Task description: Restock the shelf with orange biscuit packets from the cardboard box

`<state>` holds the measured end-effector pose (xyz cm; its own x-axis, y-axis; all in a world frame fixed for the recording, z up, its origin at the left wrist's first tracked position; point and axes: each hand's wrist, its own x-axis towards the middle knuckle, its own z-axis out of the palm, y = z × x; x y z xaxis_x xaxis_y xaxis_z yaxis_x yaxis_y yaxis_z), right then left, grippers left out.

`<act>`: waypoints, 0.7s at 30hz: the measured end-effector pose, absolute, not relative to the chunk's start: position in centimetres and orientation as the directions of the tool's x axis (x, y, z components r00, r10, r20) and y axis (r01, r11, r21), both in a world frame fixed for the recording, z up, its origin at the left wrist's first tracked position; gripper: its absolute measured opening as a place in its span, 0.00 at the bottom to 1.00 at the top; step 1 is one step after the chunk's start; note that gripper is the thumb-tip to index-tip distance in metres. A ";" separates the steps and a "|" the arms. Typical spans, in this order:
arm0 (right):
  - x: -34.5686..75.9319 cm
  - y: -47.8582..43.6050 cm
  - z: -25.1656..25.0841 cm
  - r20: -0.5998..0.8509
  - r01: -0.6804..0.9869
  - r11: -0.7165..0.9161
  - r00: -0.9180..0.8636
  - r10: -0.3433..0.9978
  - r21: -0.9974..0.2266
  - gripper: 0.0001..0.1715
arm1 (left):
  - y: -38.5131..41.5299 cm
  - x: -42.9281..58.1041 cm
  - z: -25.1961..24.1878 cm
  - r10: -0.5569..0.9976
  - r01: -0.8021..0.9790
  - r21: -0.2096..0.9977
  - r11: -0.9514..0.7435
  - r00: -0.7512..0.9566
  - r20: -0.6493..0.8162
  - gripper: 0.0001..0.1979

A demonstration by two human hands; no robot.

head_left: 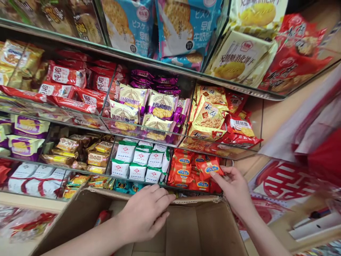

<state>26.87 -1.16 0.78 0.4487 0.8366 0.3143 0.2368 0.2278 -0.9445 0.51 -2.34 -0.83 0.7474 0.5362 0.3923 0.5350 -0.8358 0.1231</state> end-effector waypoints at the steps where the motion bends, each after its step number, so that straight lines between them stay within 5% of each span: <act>1: 26.8 -0.7 0.8 0.318 0.243 0.230 0.434 0.843 -0.942 0.21 | -2.3 0.5 -0.9 0.531 0.535 0.114 -0.837 0.746 0.401 0.18; 7: 26.9 0.9 0.1 0.216 0.194 0.147 0.407 0.887 -0.970 0.22 | -2.4 0.5 -1.1 0.519 0.531 0.091 -0.843 0.756 0.399 0.18; 11: 27.1 1.0 -0.1 0.301 0.327 0.175 0.387 0.872 -0.929 0.24 | -2.3 0.5 -1.2 0.513 0.530 0.075 -0.844 0.760 0.399 0.18; 16: 27.6 0.8 0.3 0.476 0.802 0.159 0.170 0.863 -0.576 0.17 | -2.3 0.5 -1.3 0.503 0.529 0.054 -0.847 0.765 0.401 0.19; 21: 27.7 0.6 1.1 0.471 0.959 0.153 -0.023 0.882 -0.240 0.16 | -2.4 0.5 -1.2 0.494 0.524 0.043 -0.850 0.768 0.408 0.18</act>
<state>27.70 0.62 1.05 -0.0231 0.8818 0.4710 0.9587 0.1532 -0.2398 0.52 -2.41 -1.22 0.7678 0.4940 0.4079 0.5244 -0.8504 0.0430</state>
